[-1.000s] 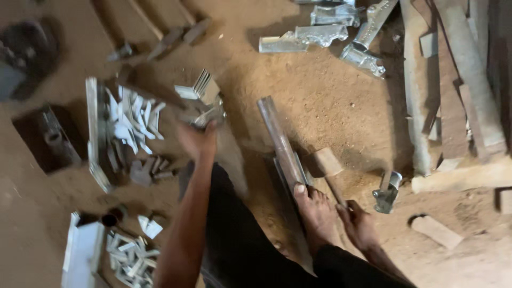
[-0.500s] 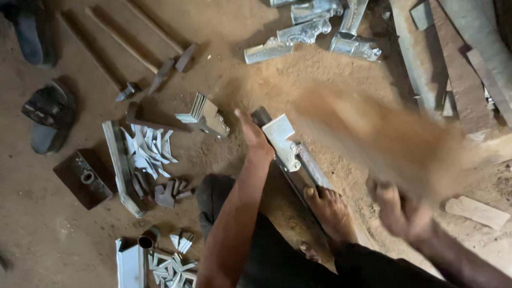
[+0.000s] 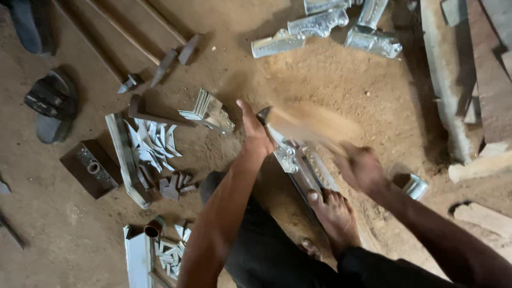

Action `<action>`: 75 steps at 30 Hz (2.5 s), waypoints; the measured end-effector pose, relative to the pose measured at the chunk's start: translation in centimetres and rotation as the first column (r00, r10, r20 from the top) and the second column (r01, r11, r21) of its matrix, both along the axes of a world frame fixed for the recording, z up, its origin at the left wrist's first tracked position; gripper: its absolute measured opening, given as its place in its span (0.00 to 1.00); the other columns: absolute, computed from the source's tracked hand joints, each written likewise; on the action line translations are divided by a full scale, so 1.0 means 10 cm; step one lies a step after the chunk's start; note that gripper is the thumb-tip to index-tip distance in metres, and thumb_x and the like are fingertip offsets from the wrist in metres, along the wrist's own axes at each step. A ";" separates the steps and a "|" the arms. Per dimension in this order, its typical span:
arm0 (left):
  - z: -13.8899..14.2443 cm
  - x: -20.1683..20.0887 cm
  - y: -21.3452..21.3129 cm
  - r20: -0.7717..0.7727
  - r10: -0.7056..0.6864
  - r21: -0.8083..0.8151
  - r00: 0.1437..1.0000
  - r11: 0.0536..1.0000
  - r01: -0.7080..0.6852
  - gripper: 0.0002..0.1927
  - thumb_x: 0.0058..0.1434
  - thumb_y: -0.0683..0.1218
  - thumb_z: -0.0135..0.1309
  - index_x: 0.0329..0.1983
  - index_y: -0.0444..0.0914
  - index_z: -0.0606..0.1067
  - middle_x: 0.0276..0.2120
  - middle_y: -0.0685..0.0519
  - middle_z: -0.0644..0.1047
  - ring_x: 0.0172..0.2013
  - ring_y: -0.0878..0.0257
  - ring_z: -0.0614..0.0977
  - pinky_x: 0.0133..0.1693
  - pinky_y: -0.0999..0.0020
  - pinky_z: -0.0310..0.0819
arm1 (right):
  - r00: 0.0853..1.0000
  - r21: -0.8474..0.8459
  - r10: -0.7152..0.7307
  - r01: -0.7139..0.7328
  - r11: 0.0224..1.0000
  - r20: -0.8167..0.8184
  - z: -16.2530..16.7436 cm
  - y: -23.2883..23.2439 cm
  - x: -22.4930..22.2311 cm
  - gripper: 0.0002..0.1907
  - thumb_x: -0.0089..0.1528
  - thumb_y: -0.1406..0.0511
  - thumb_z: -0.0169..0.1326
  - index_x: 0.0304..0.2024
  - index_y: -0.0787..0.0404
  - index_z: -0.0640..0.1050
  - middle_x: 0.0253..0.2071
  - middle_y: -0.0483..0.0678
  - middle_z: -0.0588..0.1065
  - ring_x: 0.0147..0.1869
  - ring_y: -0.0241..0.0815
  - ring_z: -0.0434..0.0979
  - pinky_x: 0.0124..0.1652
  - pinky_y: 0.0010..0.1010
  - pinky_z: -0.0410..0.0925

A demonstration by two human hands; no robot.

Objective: The person sits on the floor and repeatedly strikes a metal piece placed on a metal bar with a wooden mallet. They hold the metal piece with their left hand and swing the mallet with their right hand, adjusting the piece occasionally.

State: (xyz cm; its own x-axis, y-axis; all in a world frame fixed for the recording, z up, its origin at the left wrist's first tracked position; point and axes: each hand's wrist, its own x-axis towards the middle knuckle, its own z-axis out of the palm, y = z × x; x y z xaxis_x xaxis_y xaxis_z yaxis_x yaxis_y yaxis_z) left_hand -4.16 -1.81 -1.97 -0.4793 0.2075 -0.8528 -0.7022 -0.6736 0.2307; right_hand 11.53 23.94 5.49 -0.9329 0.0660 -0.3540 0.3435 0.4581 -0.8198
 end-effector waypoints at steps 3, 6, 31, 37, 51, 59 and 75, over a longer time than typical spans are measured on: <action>-0.02 -0.01 -0.06 -0.044 -0.070 0.120 0.997 0.990 0.075 0.62 0.56 0.89 0.27 0.62 0.29 0.65 0.44 0.33 0.75 0.35 0.41 0.81 0.38 0.45 0.79 | 0.998 -0.071 -0.023 0.027 0.997 0.056 -0.20 -0.07 -0.02 0.15 0.72 0.59 0.47 0.41 0.64 0.76 0.23 0.47 0.68 0.24 0.38 0.65 0.24 0.29 0.60; -0.04 -0.03 -0.10 -0.027 -0.125 0.225 0.992 0.966 0.128 0.64 0.51 0.87 0.27 0.67 0.30 0.64 0.51 0.31 0.77 0.43 0.40 0.83 0.45 0.43 0.79 | 0.938 -0.683 -0.324 0.315 0.659 0.120 -0.49 -0.02 0.15 0.13 0.73 0.60 0.43 0.46 0.61 0.74 0.29 0.43 0.68 0.27 0.32 0.66 0.30 0.22 0.61; 0.31 0.12 -0.07 -0.349 -0.401 -0.545 0.847 0.822 0.164 0.45 0.57 0.73 0.60 0.62 0.34 0.74 0.34 0.52 0.77 0.31 0.62 0.74 0.34 0.62 0.69 | 0.843 -0.361 -0.217 0.425 0.830 0.492 -0.20 0.29 0.29 0.23 0.72 0.51 0.40 0.27 0.54 0.65 0.14 0.36 0.57 0.12 0.29 0.51 0.12 0.25 0.47; 1.00 0.18 -0.25 0.012 -0.971 -0.965 0.238 -0.074 -0.253 0.46 0.60 0.72 0.54 0.68 0.35 0.64 0.51 0.48 0.66 0.48 0.55 0.67 0.48 0.56 0.64 | 0.786 -0.151 -0.320 0.459 0.876 0.530 -0.09 0.64 1.05 0.24 0.72 0.51 0.40 0.25 0.55 0.66 0.13 0.38 0.59 0.11 0.29 0.51 0.11 0.27 0.47; 0.27 0.34 0.36 -0.079 -0.071 -0.554 0.994 0.833 0.015 0.46 0.67 0.73 0.26 0.61 0.35 0.75 0.57 0.38 0.78 0.55 0.42 0.79 0.56 0.50 0.70 | 0.951 -0.112 -0.159 0.194 0.975 0.265 0.04 0.59 0.98 0.14 0.67 0.57 0.45 0.31 0.56 0.73 0.16 0.38 0.68 0.13 0.32 0.64 0.09 0.23 0.62; 0.21 0.31 0.37 0.164 0.054 -0.670 0.985 0.739 0.071 0.50 0.76 0.75 0.24 0.55 0.20 0.65 0.37 0.34 0.72 0.36 0.50 0.73 0.44 0.49 0.71 | 0.968 -0.883 -0.243 0.063 0.465 -0.058 0.00 0.96 1.22 0.09 0.73 0.63 0.48 0.41 0.52 0.78 0.28 0.41 0.72 0.24 0.31 0.67 0.22 0.21 0.61; -0.23 0.33 0.21 -0.176 0.183 0.463 0.967 0.882 -0.083 0.36 0.66 0.74 0.33 0.44 0.41 0.76 0.30 0.45 0.79 0.25 0.50 0.80 0.27 0.52 0.77 | 0.977 -0.281 -0.212 0.201 0.938 -0.007 -0.41 0.33 0.88 0.20 0.75 0.62 0.43 0.28 0.60 0.68 0.19 0.41 0.65 0.18 0.29 0.60 0.16 0.21 0.55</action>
State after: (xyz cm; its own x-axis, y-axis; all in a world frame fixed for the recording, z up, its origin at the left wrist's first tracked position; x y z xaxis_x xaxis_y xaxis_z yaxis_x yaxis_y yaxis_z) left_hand -0.85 0.29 -4.25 -0.6854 0.4649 -0.5605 -0.5679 -0.8230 0.0117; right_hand 20.35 27.29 1.36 -0.9217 0.1627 -0.3522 0.3742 0.1333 -0.9177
